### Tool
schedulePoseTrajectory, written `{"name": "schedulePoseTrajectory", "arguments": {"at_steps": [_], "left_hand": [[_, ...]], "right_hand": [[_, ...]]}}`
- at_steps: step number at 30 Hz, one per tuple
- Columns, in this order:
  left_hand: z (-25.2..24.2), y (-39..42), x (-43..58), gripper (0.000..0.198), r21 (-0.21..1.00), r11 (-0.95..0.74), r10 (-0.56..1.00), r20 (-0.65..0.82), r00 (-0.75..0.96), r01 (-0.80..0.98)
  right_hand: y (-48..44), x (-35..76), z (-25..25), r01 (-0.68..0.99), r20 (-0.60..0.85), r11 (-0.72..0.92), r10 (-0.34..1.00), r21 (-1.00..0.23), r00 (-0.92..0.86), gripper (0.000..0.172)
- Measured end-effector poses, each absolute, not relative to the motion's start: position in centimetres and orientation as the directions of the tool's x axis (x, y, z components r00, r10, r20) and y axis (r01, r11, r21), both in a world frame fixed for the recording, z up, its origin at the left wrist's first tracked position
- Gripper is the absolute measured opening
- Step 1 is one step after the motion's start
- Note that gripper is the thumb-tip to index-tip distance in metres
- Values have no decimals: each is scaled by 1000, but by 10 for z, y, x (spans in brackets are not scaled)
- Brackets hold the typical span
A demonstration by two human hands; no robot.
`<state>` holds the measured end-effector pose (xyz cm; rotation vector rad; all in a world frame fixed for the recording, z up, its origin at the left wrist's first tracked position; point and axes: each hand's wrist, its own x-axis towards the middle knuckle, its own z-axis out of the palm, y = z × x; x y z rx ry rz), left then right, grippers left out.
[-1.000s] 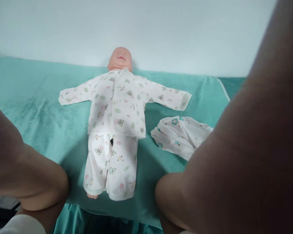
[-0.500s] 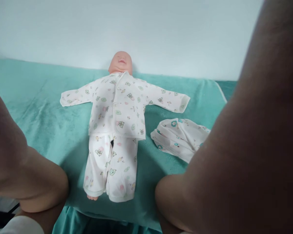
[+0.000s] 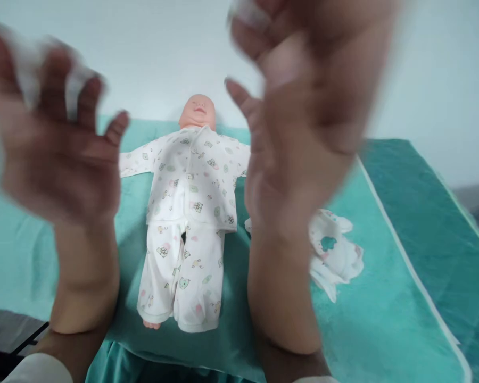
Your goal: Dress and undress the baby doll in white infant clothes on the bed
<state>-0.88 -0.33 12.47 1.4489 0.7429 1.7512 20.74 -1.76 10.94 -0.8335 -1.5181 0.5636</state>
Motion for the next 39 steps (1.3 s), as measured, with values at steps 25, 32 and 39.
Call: {"name": "schedulePoseTrajectory", "arguments": {"at_steps": [25, 32, 39], "left_hand": [[41, 47, 24, 18, 655, -557, 823, 519, 232, 511], [38, 51, 21, 24, 600, -571, 814, 503, 290, 561], [38, 53, 20, 20, 617, -570, 817, 496, 294, 543]], "right_hand": [[67, 196, 20, 373, 582, 558, 812, -742, -57, 17], [72, 200, 17, 284, 543, 543, 835, -790, -88, 24], [72, 200, 16, 222, 558, 564, 824, -795, -95, 31]]}}
